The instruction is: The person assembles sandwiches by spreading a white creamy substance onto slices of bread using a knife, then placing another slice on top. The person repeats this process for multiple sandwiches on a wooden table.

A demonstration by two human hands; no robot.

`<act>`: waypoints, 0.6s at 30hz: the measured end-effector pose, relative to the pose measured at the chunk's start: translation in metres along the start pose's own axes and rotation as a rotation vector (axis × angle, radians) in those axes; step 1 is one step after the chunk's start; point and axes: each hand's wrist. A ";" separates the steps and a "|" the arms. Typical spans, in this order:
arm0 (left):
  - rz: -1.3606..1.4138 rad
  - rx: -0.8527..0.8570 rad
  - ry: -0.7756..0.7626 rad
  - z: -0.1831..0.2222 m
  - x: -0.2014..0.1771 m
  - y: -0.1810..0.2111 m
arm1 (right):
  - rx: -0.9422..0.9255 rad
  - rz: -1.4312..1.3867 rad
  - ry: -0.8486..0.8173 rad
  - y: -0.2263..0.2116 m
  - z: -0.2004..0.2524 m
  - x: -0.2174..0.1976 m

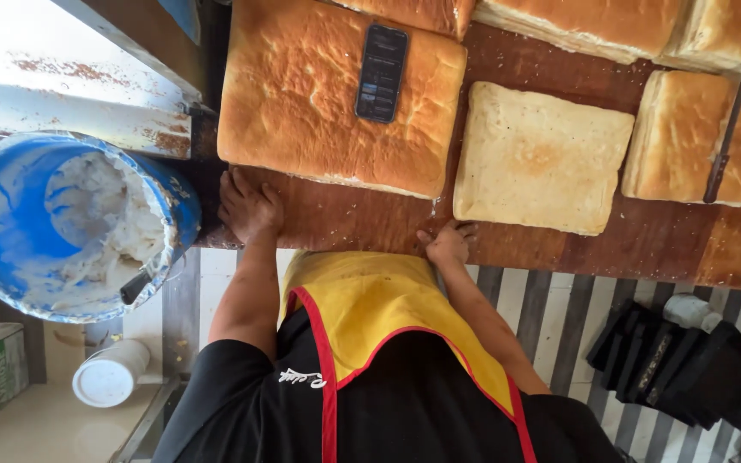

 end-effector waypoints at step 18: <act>0.045 -0.061 -0.077 0.053 0.032 0.032 | -0.324 -1.390 0.293 0.205 -0.052 0.116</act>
Point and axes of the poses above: each hand's wrist, its own z-axis away from the middle knuckle, its own x-axis out of the palm, y = z × x, and after that the axes turned 13 degrees about y, right-handed
